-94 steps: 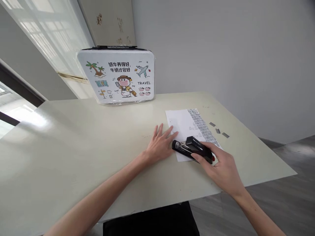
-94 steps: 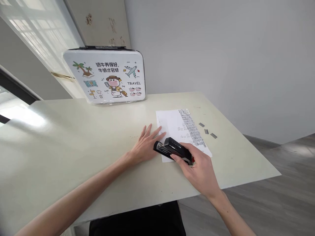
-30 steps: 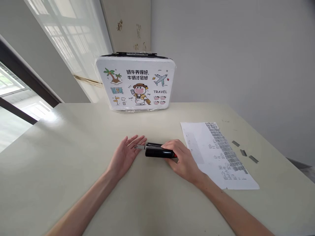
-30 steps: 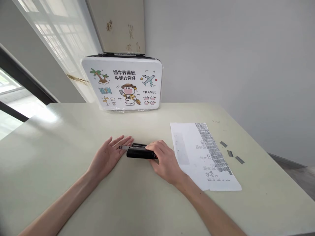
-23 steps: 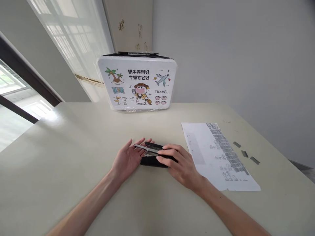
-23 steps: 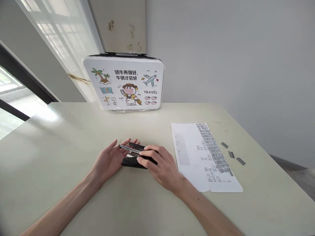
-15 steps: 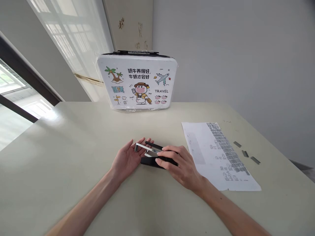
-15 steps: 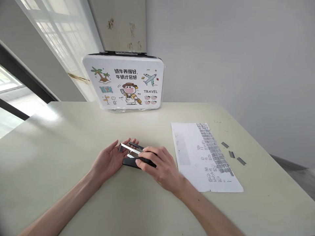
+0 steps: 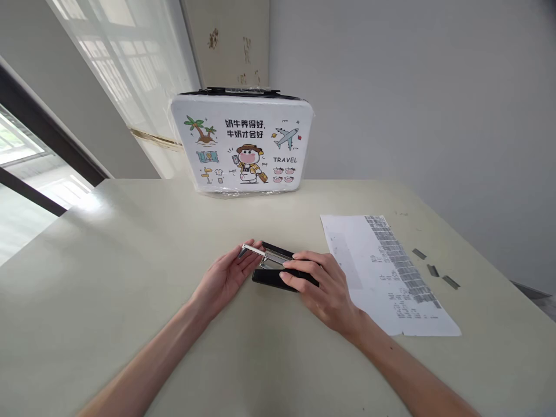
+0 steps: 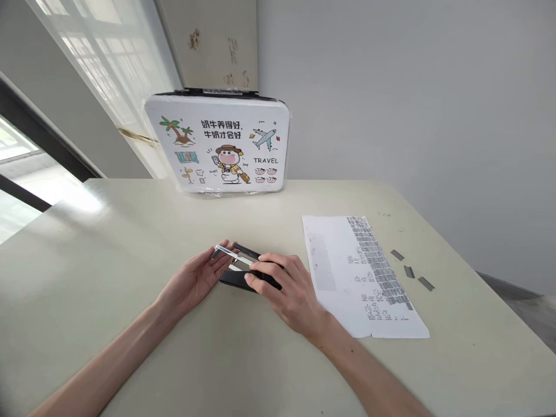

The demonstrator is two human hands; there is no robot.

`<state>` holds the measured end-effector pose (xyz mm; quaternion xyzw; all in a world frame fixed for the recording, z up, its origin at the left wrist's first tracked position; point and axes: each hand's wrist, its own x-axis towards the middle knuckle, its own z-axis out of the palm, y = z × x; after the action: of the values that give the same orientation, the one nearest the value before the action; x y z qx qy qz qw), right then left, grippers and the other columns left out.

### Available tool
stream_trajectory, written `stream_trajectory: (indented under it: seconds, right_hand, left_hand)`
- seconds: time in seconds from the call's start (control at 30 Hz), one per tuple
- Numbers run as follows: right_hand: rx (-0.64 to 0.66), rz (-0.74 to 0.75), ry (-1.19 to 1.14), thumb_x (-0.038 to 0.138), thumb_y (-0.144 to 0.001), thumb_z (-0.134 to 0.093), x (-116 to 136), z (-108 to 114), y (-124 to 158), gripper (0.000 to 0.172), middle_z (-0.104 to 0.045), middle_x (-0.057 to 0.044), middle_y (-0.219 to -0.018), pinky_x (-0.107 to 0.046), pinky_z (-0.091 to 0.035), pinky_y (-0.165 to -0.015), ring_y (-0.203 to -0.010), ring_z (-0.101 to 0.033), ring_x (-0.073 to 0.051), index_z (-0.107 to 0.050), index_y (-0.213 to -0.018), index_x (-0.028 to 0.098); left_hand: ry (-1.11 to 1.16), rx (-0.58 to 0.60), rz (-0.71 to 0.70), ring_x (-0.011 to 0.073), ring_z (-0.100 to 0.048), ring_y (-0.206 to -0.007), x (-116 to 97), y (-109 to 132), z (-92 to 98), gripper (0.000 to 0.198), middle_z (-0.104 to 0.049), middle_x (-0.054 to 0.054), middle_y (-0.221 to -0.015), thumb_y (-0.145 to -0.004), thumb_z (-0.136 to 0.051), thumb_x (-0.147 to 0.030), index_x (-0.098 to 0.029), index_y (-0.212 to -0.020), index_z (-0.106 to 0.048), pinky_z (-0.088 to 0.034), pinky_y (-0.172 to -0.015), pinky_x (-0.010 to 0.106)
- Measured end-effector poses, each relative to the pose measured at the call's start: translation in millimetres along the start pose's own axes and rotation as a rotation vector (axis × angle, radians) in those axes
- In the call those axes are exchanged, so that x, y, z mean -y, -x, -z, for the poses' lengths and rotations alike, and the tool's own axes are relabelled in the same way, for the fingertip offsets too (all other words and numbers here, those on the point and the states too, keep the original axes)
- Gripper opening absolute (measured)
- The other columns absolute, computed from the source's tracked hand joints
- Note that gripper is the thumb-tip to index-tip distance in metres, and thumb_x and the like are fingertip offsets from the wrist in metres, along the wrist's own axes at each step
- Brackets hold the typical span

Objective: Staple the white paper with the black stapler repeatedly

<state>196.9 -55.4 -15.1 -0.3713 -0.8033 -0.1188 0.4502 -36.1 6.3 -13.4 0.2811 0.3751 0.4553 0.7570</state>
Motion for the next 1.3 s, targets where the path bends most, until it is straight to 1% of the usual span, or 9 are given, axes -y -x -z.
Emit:
stream_trajectory:
  seconds: [0.17,0.4,0.53,0.67,0.8,1.0,1.1,1.23,1.3]
  right_hand:
    - [-0.011,0.004,0.006,0.002,-0.094,-0.064,-1.5,0.6,-0.2,0.04,-0.081,-0.002,-0.112,-0.037,-0.057,-0.086,-0.114,-0.071,-0.022,-0.066,-0.121,0.031]
    - [-0.043,-0.041,0.032,0.0,-0.094,-0.063,-4.6,1.7,0.3,0.043,-0.08,-0.002,-0.112,-0.039,-0.058,-0.085,-0.114,-0.071,-0.023,-0.067,-0.121,0.033]
    - [-0.063,-0.078,-0.003,-0.003,-0.092,-0.059,-5.9,0.4,0.5,0.049,-0.079,-0.002,-0.111,-0.043,-0.06,-0.086,-0.115,-0.07,-0.025,-0.067,-0.123,0.034]
    - [-0.072,-0.122,-0.07,-0.008,-0.088,-0.052,-5.7,-1.6,1.3,0.059,-0.078,-0.002,-0.11,-0.046,-0.061,-0.087,-0.114,-0.069,-0.026,-0.067,-0.125,0.035]
    - [-0.082,-0.164,-0.102,-0.009,-0.085,-0.053,-5.5,-2.7,2.1,0.062,-0.077,-0.003,-0.112,-0.049,-0.062,-0.088,-0.113,-0.069,-0.027,-0.067,-0.126,0.035]
    - [-0.091,-0.162,-0.111,-0.011,-0.083,-0.055,-6.5,-3.8,4.4,0.062,-0.077,-0.004,-0.112,-0.05,-0.063,-0.089,-0.114,-0.068,-0.027,-0.067,-0.125,0.033]
    - [-0.082,-0.164,-0.117,-0.011,-0.084,-0.055,-6.0,-4.5,4.9,0.061,-0.077,-0.004,-0.113,-0.05,-0.062,-0.09,-0.114,-0.067,-0.027,-0.066,-0.125,0.033]
    - [-0.069,-0.16,-0.132,-0.009,-0.086,-0.055,-5.0,-4.7,3.4,0.059,-0.076,-0.004,-0.113,-0.05,-0.063,-0.09,-0.113,-0.067,-0.027,-0.066,-0.125,0.034]
    - [-0.076,-0.167,-0.136,-0.008,-0.086,-0.056,-5.5,-4.9,2.6,0.057,-0.076,-0.004,-0.113,-0.049,-0.063,-0.089,-0.114,-0.067,-0.027,-0.066,-0.125,0.033]
  left_hand:
    - [-0.112,0.058,-0.055,0.0273,-0.057,-0.141,-0.8,2.9,2.4,0.03,-0.066,0.014,-0.144,-0.106,-0.057,-0.031,-0.015,-0.125,-0.074,-0.045,-0.123,0.041]
    - [-0.13,0.03,-0.076,0.0276,-0.065,-0.132,-0.8,5.7,1.7,0.027,-0.072,0.015,-0.134,-0.104,-0.06,-0.032,-0.015,-0.121,-0.073,-0.046,-0.119,0.043]
    - [-0.2,-0.063,-0.133,0.024,-0.071,-0.109,-1.3,6.5,2.4,0.028,-0.073,0.012,-0.115,-0.101,-0.062,-0.036,-0.016,-0.115,-0.075,-0.056,-0.101,0.038]
    - [-0.421,-0.128,-0.215,0.0166,-0.06,-0.078,-4.2,11.9,-2.5,0.034,-0.064,0.004,-0.089,-0.099,-0.06,-0.04,-0.02,-0.123,-0.072,-0.053,-0.077,0.031]
    - [-0.745,-0.132,-0.304,0.0156,-0.053,-0.072,-5.3,18.8,-8.7,0.047,-0.056,0.0,-0.083,-0.096,-0.061,-0.046,-0.026,-0.138,-0.067,-0.047,-0.068,0.027]
    - [-0.789,-0.136,-0.294,0.0156,-0.055,-0.072,-2.0,19.6,-6.0,0.051,-0.059,0.0,-0.084,-0.095,-0.061,-0.048,-0.026,-0.141,-0.067,-0.047,-0.067,0.027]
    - [-0.806,-0.067,-0.267,0.0168,-0.057,-0.071,2.4,19.7,-4.5,0.049,-0.064,0.001,-0.085,-0.096,-0.06,-0.049,-0.027,-0.138,-0.07,-0.048,-0.066,0.027]
    - [-0.834,0.086,-0.291,0.0226,-0.064,-0.085,8.4,21.5,-7.2,0.048,-0.073,0.005,-0.098,-0.095,-0.063,-0.046,-0.026,-0.138,-0.07,-0.052,-0.077,0.032]
    - [-0.837,0.116,-0.276,0.0225,-0.063,-0.083,9.4,22.4,-9.0,0.049,-0.073,0.004,-0.099,-0.096,-0.062,-0.047,-0.027,-0.14,-0.069,-0.051,-0.076,0.033]
